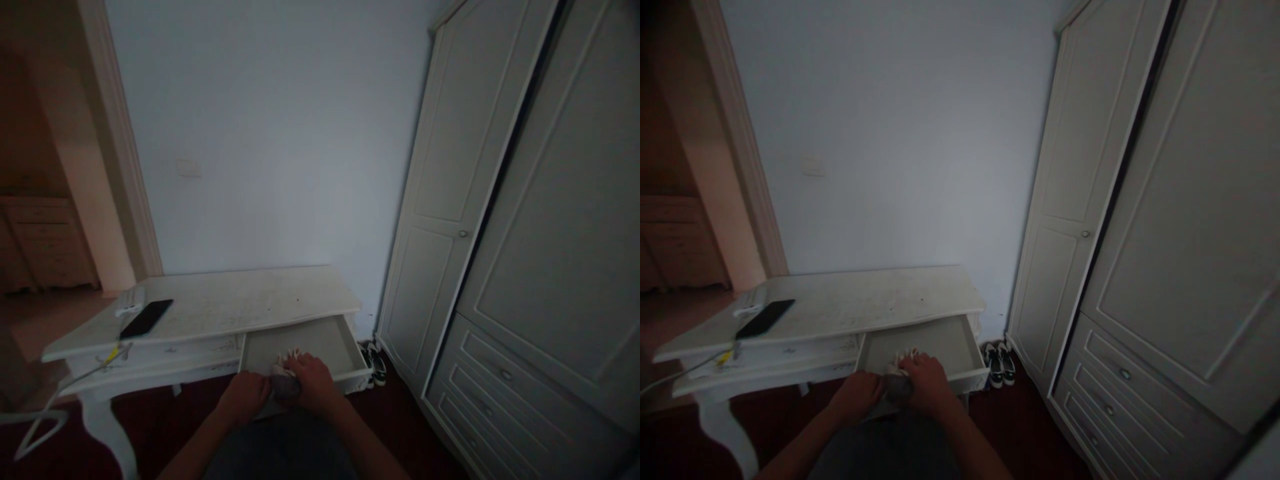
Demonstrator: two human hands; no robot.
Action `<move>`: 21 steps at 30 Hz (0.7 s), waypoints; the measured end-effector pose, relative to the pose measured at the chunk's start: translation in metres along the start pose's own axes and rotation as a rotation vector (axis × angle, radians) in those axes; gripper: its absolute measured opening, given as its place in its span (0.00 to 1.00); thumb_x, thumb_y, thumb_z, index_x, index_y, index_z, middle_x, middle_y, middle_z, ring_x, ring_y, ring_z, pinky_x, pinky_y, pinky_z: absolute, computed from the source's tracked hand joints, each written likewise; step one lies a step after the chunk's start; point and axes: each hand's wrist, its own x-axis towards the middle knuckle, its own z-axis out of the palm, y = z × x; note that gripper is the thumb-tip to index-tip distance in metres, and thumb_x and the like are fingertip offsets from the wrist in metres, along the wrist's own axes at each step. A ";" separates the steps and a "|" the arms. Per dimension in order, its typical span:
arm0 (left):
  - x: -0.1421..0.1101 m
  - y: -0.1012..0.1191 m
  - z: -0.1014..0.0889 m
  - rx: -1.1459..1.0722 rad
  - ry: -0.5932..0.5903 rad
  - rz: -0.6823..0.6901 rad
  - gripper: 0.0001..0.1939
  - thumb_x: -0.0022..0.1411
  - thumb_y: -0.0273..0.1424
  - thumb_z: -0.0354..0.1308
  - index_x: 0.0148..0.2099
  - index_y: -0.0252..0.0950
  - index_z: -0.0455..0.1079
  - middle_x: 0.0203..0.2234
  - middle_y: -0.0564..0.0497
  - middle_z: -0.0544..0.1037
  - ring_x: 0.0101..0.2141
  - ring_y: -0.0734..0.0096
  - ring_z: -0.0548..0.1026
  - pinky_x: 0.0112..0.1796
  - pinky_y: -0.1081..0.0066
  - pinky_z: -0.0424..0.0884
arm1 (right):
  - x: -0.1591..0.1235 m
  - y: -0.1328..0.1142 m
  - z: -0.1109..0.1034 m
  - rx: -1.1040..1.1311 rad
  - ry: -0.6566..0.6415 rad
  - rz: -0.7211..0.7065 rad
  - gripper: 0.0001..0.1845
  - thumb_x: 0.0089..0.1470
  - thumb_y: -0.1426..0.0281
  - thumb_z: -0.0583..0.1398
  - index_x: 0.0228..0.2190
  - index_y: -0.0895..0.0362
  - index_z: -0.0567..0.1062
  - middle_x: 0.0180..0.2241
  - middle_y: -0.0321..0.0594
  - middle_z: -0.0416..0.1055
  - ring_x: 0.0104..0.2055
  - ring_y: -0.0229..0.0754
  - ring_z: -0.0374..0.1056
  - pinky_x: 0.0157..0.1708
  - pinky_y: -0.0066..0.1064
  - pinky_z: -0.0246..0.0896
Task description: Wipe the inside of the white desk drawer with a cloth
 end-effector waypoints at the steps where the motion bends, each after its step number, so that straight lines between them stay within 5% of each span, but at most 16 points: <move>1: 0.000 0.001 0.000 0.008 -0.001 0.019 0.24 0.74 0.30 0.39 0.49 0.32 0.79 0.41 0.35 0.84 0.43 0.47 0.83 0.44 0.52 0.75 | -0.005 0.009 -0.004 0.002 -0.007 0.014 0.41 0.45 0.49 0.74 0.58 0.46 0.72 0.53 0.45 0.75 0.56 0.57 0.69 0.53 0.41 0.62; 6: -0.002 0.000 0.001 0.049 0.002 0.066 0.19 0.71 0.24 0.43 0.52 0.33 0.76 0.43 0.34 0.83 0.44 0.48 0.82 0.45 0.52 0.76 | -0.035 0.058 -0.037 0.017 -0.044 0.146 0.45 0.39 0.52 0.77 0.58 0.49 0.74 0.55 0.47 0.74 0.58 0.59 0.68 0.55 0.41 0.60; 10: 0.000 -0.005 0.006 0.018 0.019 0.079 0.19 0.72 0.24 0.43 0.52 0.33 0.75 0.44 0.34 0.83 0.45 0.49 0.82 0.46 0.51 0.76 | -0.049 0.073 -0.051 0.020 -0.010 0.216 0.45 0.40 0.54 0.78 0.58 0.50 0.73 0.57 0.48 0.73 0.60 0.59 0.67 0.57 0.41 0.59; 17: 0.014 -0.002 0.019 -0.100 -0.097 0.077 0.29 0.70 0.27 0.45 0.71 0.35 0.62 0.51 0.31 0.81 0.51 0.45 0.80 0.52 0.46 0.73 | -0.019 0.022 -0.012 0.029 0.055 0.094 0.44 0.39 0.50 0.77 0.56 0.48 0.74 0.54 0.47 0.74 0.56 0.59 0.68 0.55 0.46 0.63; 21: 0.029 0.002 0.023 -0.605 -0.011 -0.059 0.29 0.70 0.38 0.49 0.69 0.34 0.66 0.60 0.32 0.77 0.60 0.45 0.75 0.63 0.48 0.65 | 0.002 -0.003 0.015 0.232 0.176 0.098 0.51 0.36 0.56 0.78 0.61 0.52 0.70 0.56 0.51 0.73 0.57 0.61 0.68 0.56 0.49 0.64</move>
